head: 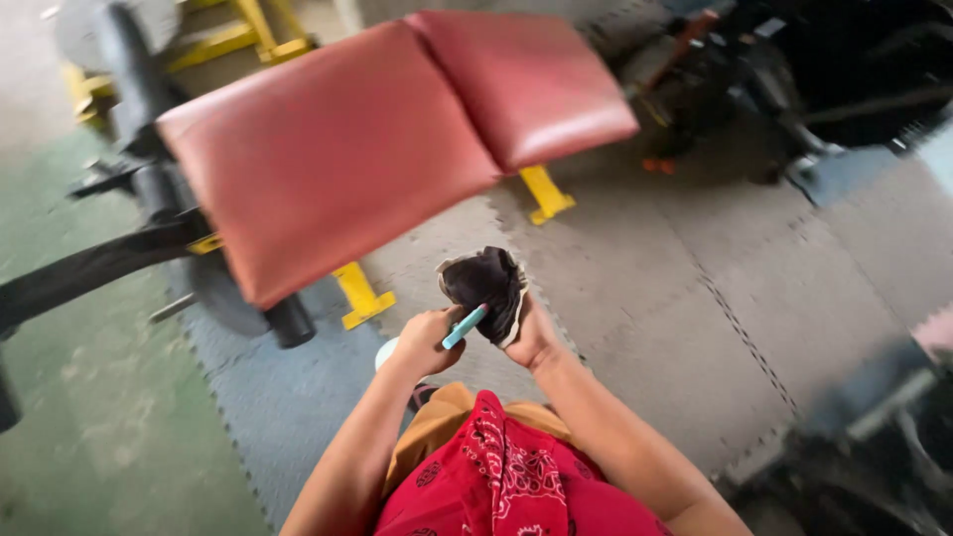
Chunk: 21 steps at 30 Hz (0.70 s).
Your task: Cleaning various gym machines and equipment using a spray bottle and a cloth.
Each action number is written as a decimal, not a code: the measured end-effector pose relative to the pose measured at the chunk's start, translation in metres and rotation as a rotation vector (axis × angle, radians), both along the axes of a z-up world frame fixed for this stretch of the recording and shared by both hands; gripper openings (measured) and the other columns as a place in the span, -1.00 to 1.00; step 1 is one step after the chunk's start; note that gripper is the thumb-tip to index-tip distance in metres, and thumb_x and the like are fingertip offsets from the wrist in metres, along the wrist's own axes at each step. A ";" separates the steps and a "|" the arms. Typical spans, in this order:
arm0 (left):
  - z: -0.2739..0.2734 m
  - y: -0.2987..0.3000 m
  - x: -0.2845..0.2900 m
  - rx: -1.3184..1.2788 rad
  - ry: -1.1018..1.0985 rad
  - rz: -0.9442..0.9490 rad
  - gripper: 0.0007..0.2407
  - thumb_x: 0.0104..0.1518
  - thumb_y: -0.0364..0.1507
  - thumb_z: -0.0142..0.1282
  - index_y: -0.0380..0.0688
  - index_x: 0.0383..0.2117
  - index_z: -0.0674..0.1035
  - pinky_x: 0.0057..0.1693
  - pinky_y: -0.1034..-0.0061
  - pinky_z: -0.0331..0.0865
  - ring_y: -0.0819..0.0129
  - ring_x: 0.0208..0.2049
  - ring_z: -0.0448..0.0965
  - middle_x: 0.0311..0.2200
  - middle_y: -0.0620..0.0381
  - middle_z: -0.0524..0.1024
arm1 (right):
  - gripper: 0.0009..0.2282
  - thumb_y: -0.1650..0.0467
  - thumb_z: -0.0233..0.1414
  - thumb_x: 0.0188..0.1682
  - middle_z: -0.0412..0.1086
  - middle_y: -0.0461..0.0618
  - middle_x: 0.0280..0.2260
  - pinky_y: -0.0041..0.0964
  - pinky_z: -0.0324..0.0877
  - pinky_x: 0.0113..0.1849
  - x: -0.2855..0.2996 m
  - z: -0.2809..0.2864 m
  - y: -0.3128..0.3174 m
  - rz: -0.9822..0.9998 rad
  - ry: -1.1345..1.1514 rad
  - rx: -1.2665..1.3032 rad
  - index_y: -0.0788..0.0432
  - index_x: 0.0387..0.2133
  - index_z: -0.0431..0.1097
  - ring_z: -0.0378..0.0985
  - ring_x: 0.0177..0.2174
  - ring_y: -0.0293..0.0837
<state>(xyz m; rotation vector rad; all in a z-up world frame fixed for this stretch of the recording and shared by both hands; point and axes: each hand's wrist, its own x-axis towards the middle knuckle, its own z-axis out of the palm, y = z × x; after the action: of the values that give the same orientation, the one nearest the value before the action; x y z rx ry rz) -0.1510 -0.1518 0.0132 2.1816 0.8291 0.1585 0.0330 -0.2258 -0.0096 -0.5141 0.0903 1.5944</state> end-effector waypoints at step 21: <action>-0.009 -0.209 0.254 -0.155 -0.159 -0.913 -0.42 -0.22 -0.38 0.30 -0.02 0.09 0.48 -0.13 0.03 0.42 -0.26 -0.23 0.51 -0.17 -0.20 0.56 | -0.53 0.16 -0.30 0.20 0.42 0.06 0.11 -0.08 0.35 0.14 0.148 0.035 -0.315 -0.745 0.103 -0.024 0.20 0.15 0.34 0.48 0.06 0.00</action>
<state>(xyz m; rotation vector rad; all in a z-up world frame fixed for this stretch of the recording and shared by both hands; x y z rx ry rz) 0.1025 -0.3605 0.0045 2.1498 -0.2743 -0.1838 0.1809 -0.5411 0.0258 -0.3543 0.3383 0.8884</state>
